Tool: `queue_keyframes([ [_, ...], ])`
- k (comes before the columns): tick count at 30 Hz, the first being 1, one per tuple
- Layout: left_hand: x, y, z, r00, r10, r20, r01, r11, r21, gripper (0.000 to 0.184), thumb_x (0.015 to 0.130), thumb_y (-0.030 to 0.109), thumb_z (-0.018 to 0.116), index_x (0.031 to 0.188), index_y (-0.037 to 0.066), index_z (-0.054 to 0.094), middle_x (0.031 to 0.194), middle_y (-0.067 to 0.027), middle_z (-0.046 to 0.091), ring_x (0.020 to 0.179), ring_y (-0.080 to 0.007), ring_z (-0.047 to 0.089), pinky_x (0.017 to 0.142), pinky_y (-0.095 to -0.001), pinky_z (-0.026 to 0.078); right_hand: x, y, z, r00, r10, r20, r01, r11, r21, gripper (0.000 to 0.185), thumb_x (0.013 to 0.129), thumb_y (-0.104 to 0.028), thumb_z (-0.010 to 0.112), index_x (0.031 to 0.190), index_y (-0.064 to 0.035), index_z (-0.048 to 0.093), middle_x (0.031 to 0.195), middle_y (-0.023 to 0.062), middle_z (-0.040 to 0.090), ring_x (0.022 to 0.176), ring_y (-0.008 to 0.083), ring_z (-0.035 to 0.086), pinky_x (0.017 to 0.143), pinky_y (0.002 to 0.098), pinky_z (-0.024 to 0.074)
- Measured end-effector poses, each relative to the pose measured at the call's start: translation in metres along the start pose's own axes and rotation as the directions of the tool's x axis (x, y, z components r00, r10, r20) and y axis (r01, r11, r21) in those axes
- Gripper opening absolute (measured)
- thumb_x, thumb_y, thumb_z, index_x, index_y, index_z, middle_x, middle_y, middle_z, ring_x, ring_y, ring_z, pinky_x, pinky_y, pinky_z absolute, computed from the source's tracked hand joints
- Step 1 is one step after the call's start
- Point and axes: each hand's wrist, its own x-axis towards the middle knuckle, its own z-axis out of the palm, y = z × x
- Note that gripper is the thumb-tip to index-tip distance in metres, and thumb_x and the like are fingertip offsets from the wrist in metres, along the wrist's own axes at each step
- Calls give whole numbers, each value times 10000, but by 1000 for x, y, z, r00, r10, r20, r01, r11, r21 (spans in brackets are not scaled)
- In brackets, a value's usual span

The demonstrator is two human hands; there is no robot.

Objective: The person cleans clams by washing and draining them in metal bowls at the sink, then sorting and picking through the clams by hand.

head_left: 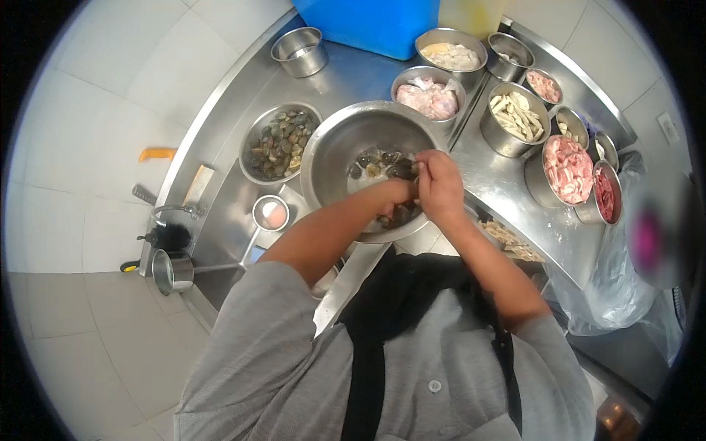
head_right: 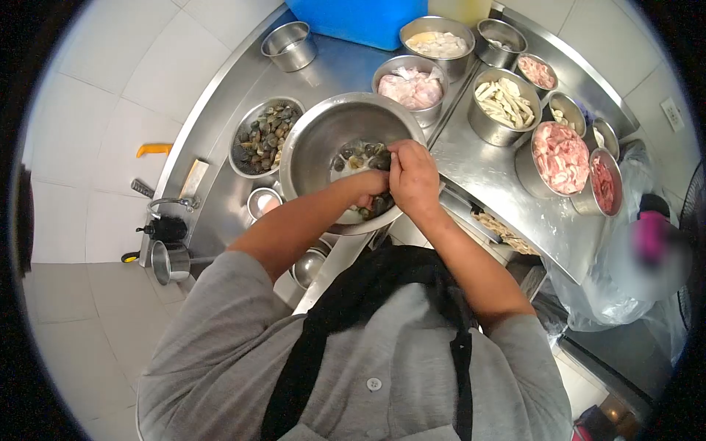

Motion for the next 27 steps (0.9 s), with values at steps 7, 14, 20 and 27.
queue_keyframes([
  [7,-37,-1,-43,896,395,204,-49,543,-838,234,831,260,555,994,106,624,910,-83,619,777,-198,594,433,-199,420,8,8,2,916,390,91,-382,783,490,193,926,-71,537,1090,0,610,1016,87,645,915,198,606,845,295,468],
  [14,-65,-4,-52,836,547,52,-93,235,-968,395,890,372,455,1147,126,626,1053,-58,633,900,-217,591,584,-252,505,31,-21,27,592,617,519,-711,95,697,292,958,-170,521,1172,20,577,979,47,618,900,143,550,847,275,451],
  [20,-93,-10,-43,775,621,-119,-57,-119,-991,460,984,409,328,1234,120,584,1217,-91,586,1125,-294,548,959,-460,461,42,-28,49,578,602,551,-608,-132,783,281,980,-251,463,1088,-15,571,1018,99,592,963,213,566,901,351,448],
  [27,-72,-8,-19,434,606,-667,-834,-10,-551,491,1007,398,284,1324,119,535,1312,-161,534,1249,-322,451,1086,-475,299,33,-36,58,405,597,693,-582,-415,699,269,950,-330,510,1020,-83,591,1008,58,582,932,220,571,867,384,477],
])
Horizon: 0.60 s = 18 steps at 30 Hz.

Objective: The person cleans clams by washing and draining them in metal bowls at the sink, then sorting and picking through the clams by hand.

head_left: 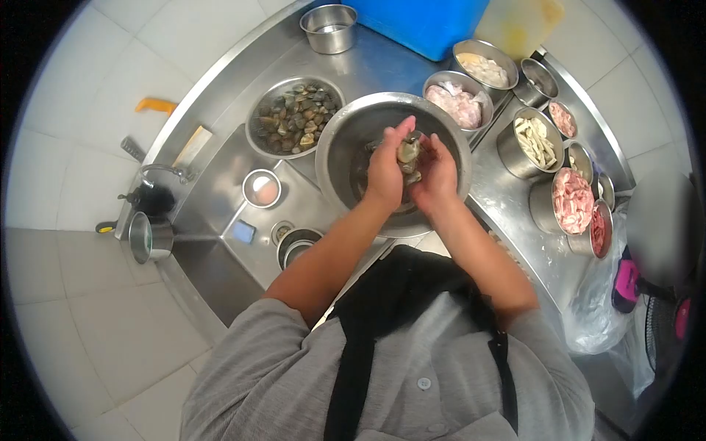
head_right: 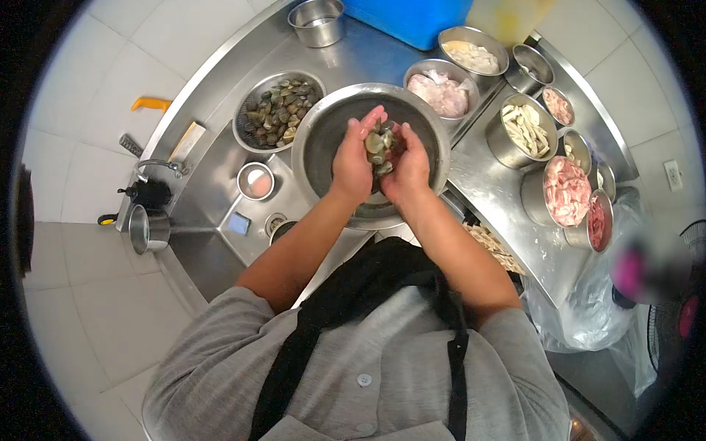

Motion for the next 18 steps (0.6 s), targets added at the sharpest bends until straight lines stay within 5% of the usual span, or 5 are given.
queue_keyframes([
  [1,-1,-2,1,1000,-4,6,4,1000,-2,491,1007,398,284,1324,119,535,1312,-161,534,1249,-322,451,1086,-475,299,2,1,0,1000,-6,-3,6,1000,1,269,950,-330,510,1020,-83,591,1008,58,582,932,220,571,867,384,477],
  [2,-2,-5,1,970,225,94,-244,876,415,490,1008,386,283,1310,110,553,1344,-168,507,1259,-315,438,1096,-462,272,4,1,1,999,-24,29,24,1000,-1,256,950,-319,507,1011,-85,591,995,54,587,934,216,571,873,381,477],
  [4,-10,-5,7,842,441,309,-488,381,785,475,1009,341,293,1249,80,608,1421,-182,426,1277,-309,419,1114,-426,224,-7,-5,19,998,14,54,-18,998,66,224,940,-298,513,987,-94,592,964,48,595,948,217,571,886,379,480],
  [9,-11,-5,16,836,487,253,-540,649,536,528,1022,354,270,1297,-9,538,1450,-180,379,1308,-274,382,1110,-373,232,12,-11,-3,974,137,182,-173,965,198,230,917,-294,531,1010,-96,601,970,82,635,950,261,600,887,401,484],
  [18,-4,-9,17,957,231,-175,-233,973,11,647,1024,449,219,1435,-47,270,1410,-171,389,1238,-237,432,1087,-359,301,7,-14,3,957,84,278,-168,941,295,302,932,-304,443,1038,-64,593,1013,143,648,987,298,607,932,448,461],
])
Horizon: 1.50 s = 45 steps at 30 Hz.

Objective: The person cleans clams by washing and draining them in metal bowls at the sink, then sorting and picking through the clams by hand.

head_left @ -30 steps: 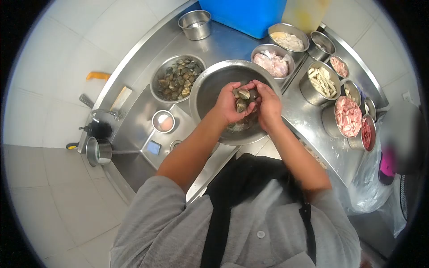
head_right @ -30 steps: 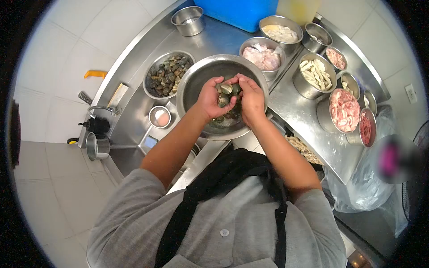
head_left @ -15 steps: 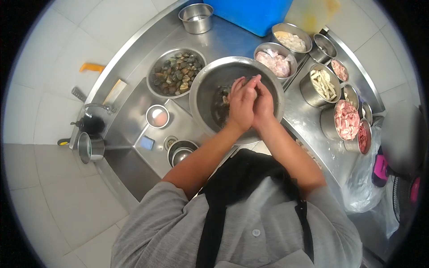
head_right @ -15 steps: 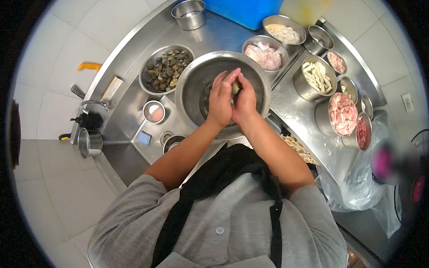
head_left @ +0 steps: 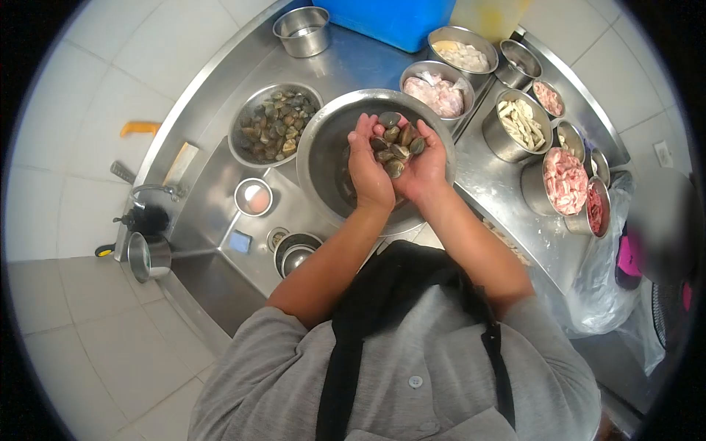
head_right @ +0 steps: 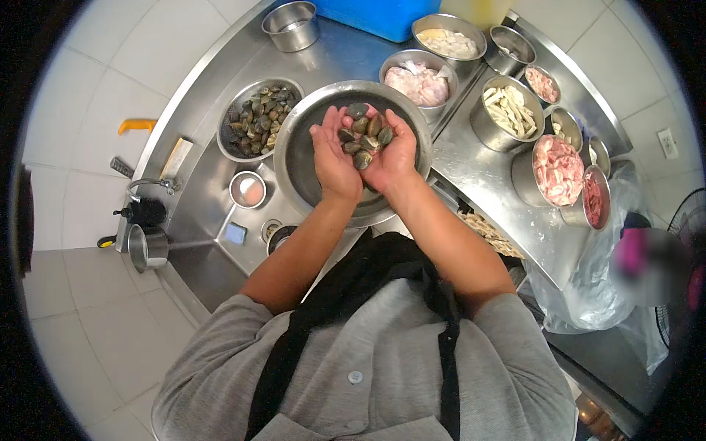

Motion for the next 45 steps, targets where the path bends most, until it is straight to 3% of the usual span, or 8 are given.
queue_keyframes([
  [7,1,6,1,989,-146,16,147,986,-78,498,1015,385,357,1348,19,412,1181,-83,535,1116,-204,519,1002,-363,399,-4,2,0,998,-66,-26,56,960,-275,301,911,-206,465,1118,-27,591,1060,147,646,998,268,606,910,395,475],
  [10,3,13,0,843,-536,47,501,750,-432,262,976,329,447,1109,131,554,1115,-40,570,1085,-200,538,961,-351,427,0,14,-14,818,-406,407,483,101,-870,318,796,39,447,1066,-2,611,1205,132,610,1066,207,580,950,309,438],
  [22,-1,20,-17,706,-700,106,574,478,-664,406,898,417,409,1139,149,595,1200,-68,608,1180,-239,513,1034,-487,335,-3,-4,12,933,-285,221,346,880,-326,308,740,-108,466,985,27,595,1334,261,485,1317,383,388,1144,476,248],
  [26,2,19,-26,735,-655,176,566,451,-690,455,910,465,365,1139,162,615,1290,-85,566,1223,-277,486,1044,-501,316,-18,-18,40,956,-268,119,293,886,-361,186,840,-48,429,953,19,561,1140,237,598,1041,337,608,925,461,513],
  [30,3,37,-25,775,-485,405,594,341,-728,481,908,506,373,1147,161,607,1329,-123,526,1283,-380,417,1100,-603,217,-22,-27,47,903,-425,61,356,664,-657,147,932,-70,529,1058,4,542,923,126,627,555,146,510,483,274,458],
  [38,25,28,-69,707,-278,650,705,212,-677,501,947,507,306,1226,198,585,1399,-137,466,1301,-365,392,1050,-516,326,-28,-18,26,919,-380,106,329,591,-736,221,898,-102,615,1097,-12,583,713,22,545,599,118,519,519,250,407],
  [40,19,40,-57,748,-385,540,657,322,-682,508,948,512,295,1246,206,570,1397,-130,468,1297,-352,402,1042,-516,328,-25,-11,20,816,-391,426,447,-40,-894,170,857,-42,639,1026,-41,652,753,36,556,660,137,560,565,260,449],
  [45,13,40,-58,774,-461,434,626,455,-633,522,958,505,260,1318,227,514,1396,-105,473,1311,-309,400,1053,-559,293,-25,3,44,675,-97,731,510,-655,-558,252,733,8,678,945,-124,717,859,82,553,760,243,586,651,325,481],
])
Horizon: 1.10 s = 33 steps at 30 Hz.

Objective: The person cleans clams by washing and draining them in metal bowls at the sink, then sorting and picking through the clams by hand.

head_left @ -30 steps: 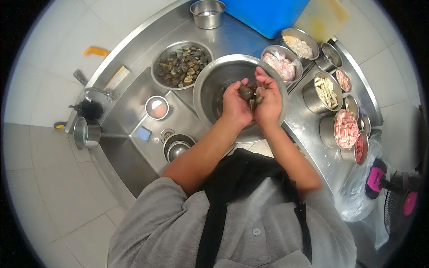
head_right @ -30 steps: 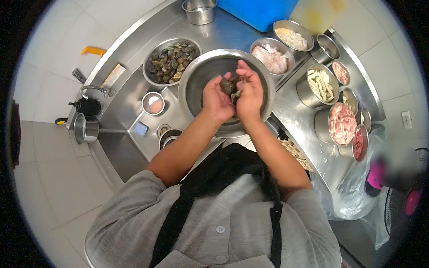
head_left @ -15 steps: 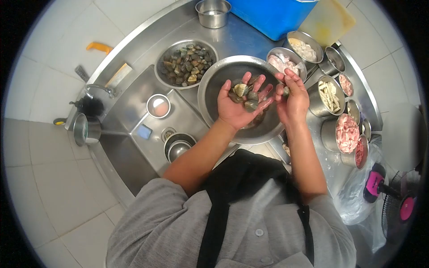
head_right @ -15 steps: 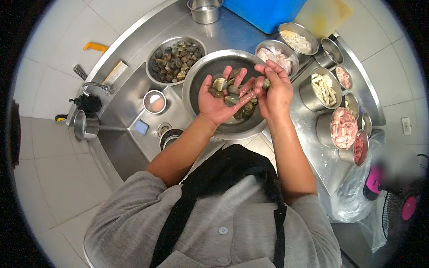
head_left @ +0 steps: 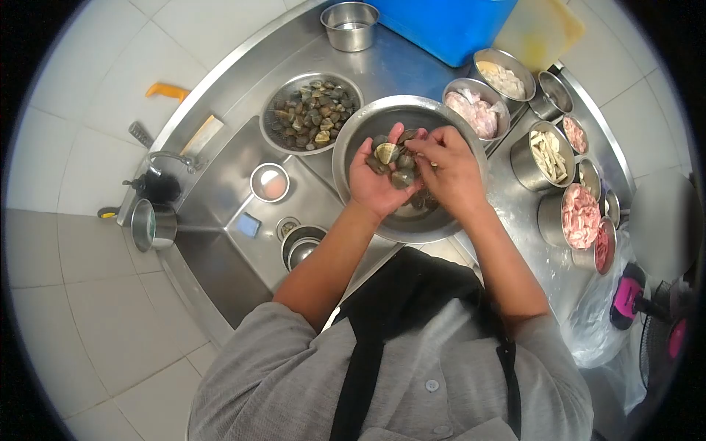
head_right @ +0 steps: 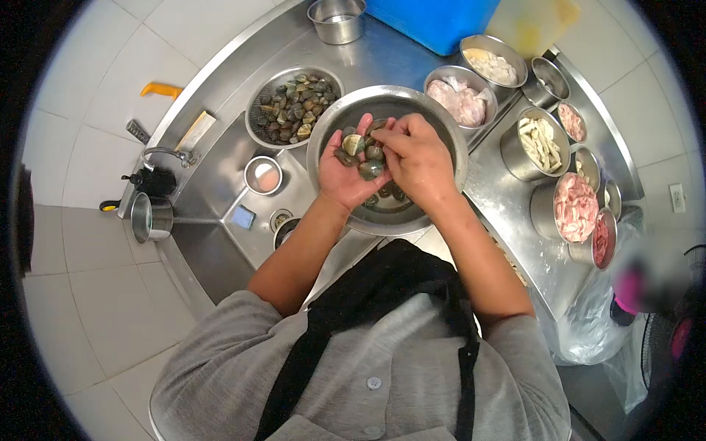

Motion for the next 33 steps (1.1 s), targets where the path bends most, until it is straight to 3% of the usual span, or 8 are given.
queue_keyframes([
  [6,-5,-1,-1,992,-114,-48,117,991,71,524,973,471,239,1365,212,471,1392,-89,476,1288,-296,437,1050,-607,285,12,13,-1,961,-226,157,249,957,-146,279,647,4,705,901,-110,721,836,78,542,756,275,575,669,359,483],
  [9,-5,-2,-7,990,-139,-18,140,990,30,521,972,469,244,1356,205,478,1383,-85,486,1275,-307,453,1044,-615,293,12,10,-7,969,-155,195,161,987,-19,269,665,9,706,911,-98,708,844,80,548,790,243,590,692,338,483],
  [12,-4,1,-1,993,-118,-14,118,993,20,539,979,447,227,1389,170,442,1419,-104,450,1298,-359,424,1067,-629,270,7,4,-10,967,176,183,-221,938,268,212,685,25,688,877,-57,654,911,70,590,831,199,600,730,312,483],
  [16,-5,4,13,991,-135,4,135,990,-26,477,934,447,347,1295,186,518,1330,-130,513,1253,-377,452,1030,-570,344,-6,24,-26,913,391,120,-358,623,695,174,752,37,584,867,-74,516,1039,125,654,740,155,577,592,251,465],
  [18,-4,7,11,989,-145,-4,145,989,12,459,918,426,380,1280,184,526,1319,-133,519,1228,-375,472,1008,-538,385,-11,32,-38,818,495,294,-406,133,904,199,801,33,520,960,-79,477,1020,154,665,608,137,511,471,237,382],
  [21,0,16,1,986,-165,21,166,985,-39,445,887,350,430,1288,181,521,1322,-119,521,1146,-329,527,908,-450,460,-20,22,-55,735,644,212,-432,205,878,323,824,38,495,1133,-53,470,1031,155,629,536,122,441,436,228,319],
  [29,-5,19,16,976,151,-157,-40,835,549,465,904,326,432,1324,145,517,1319,-120,521,957,-267,587,630,-297,470,-104,48,-98,554,811,185,-509,154,847,363,832,7,502,1194,-15,499,1029,134,598,540,119,451,439,229,332],
  [33,-8,41,13,976,120,-184,-32,906,422,438,903,338,424,1264,122,545,1286,-140,531,938,-265,591,625,-301,483,-178,56,-112,378,890,254,-629,46,776,377,836,-68,517,1203,9,482,967,122,621,544,130,475,430,225,357],
])
